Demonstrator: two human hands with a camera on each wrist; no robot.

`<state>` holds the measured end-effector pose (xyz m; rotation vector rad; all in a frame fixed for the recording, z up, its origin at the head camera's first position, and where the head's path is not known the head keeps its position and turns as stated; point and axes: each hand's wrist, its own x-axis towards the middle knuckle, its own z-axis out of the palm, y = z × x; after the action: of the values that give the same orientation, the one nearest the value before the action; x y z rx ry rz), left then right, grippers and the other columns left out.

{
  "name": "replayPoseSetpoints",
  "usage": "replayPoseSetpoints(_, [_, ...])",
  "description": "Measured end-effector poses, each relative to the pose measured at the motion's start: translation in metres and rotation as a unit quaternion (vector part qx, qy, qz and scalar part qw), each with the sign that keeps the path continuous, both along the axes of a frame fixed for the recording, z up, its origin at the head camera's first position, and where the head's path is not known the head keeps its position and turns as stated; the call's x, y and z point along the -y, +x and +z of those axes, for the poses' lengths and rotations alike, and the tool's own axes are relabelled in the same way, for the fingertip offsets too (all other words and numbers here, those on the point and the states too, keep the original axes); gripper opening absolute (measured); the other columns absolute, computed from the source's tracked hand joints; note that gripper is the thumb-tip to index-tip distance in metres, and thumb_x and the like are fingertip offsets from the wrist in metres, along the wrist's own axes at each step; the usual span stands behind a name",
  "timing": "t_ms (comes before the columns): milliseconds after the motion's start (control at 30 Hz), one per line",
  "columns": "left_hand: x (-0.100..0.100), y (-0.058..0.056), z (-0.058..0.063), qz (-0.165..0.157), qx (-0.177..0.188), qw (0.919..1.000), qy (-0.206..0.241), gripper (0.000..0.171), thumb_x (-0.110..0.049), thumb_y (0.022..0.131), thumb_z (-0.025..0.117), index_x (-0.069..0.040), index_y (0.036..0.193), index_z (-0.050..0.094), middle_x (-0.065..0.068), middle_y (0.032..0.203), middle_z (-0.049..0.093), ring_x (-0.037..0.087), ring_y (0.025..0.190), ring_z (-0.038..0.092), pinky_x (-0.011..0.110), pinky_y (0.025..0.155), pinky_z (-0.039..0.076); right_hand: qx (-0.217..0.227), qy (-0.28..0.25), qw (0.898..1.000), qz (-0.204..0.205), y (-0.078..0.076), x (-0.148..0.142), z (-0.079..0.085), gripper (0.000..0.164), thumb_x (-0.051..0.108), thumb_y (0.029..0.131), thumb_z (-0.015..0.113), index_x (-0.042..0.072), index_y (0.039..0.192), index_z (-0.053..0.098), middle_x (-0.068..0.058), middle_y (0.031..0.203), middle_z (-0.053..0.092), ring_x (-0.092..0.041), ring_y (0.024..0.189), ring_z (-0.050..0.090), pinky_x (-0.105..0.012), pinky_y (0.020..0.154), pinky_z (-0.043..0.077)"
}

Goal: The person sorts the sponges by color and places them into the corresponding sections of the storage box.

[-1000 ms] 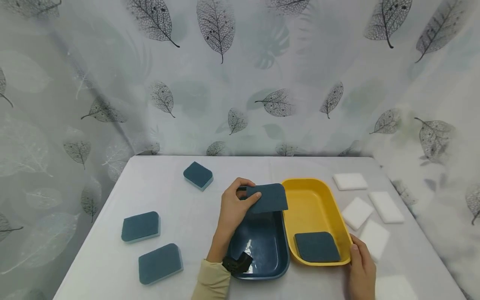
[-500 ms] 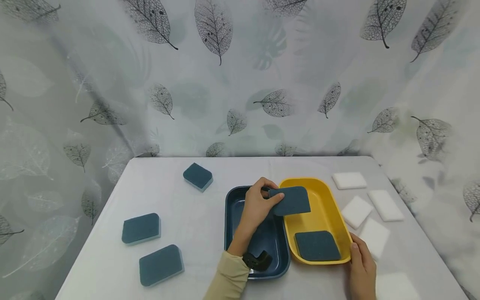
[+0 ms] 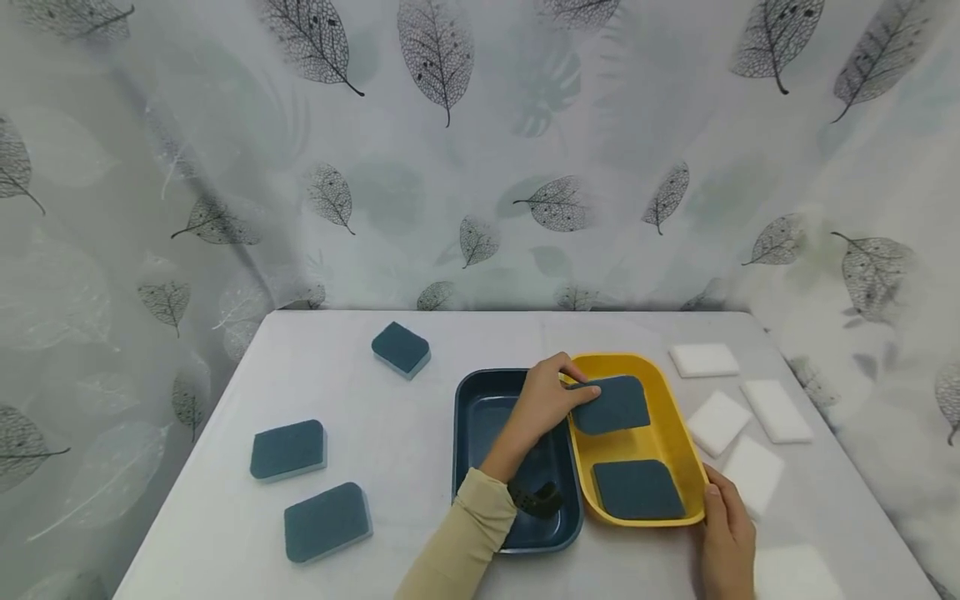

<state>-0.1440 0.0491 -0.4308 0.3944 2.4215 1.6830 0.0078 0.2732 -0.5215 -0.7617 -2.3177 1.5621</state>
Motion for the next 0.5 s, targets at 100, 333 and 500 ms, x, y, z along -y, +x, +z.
replayPoseSetpoints(100, [-0.006, -0.004, 0.001, -0.013, -0.008, 0.9994, -0.031, 0.017, -0.024, 0.093, 0.081, -0.013, 0.1, 0.07, 0.004, 0.101, 0.069, 0.007, 0.068, 0.051, 0.019, 0.061, 0.044, 0.013, -0.002, 1.0, 0.005, 0.0, -0.001, 0.0, 0.053, 0.042, 0.114, 0.033, 0.011, 0.152, 0.049, 0.003, 0.144, 0.054, 0.018, 0.113, 0.046, 0.003, 0.087, 0.038])
replayPoseSetpoints(333, [-0.02, -0.011, 0.0, -0.048, -0.032, 0.9952, -0.08, 0.013, -0.023, 0.094, 0.079, -0.012, 0.098, 0.072, 0.003, 0.1, 0.07, 0.006, 0.08, 0.059, 0.018, 0.066, 0.048, 0.014, -0.003, 1.0, 0.009, -0.001, -0.001, 0.002, 0.053, 0.043, 0.114, 0.032, 0.011, 0.153, 0.048, -0.003, 0.147, 0.053, 0.017, 0.114, 0.046, 0.003, 0.087, 0.038])
replayPoseSetpoints(500, [-0.029, -0.014, -0.002, -0.067, -0.044, 0.9912, -0.106, 0.011, -0.021, 0.095, 0.078, -0.01, 0.094, 0.074, 0.002, 0.093, 0.07, 0.006, 0.072, 0.056, 0.016, 0.063, 0.047, 0.012, 0.0, 1.0, 0.003, 0.0, 0.0, 0.003, 0.052, 0.041, 0.114, 0.034, 0.009, 0.152, 0.05, 0.0, 0.143, 0.054, 0.017, 0.11, 0.047, 0.003, 0.086, 0.038])
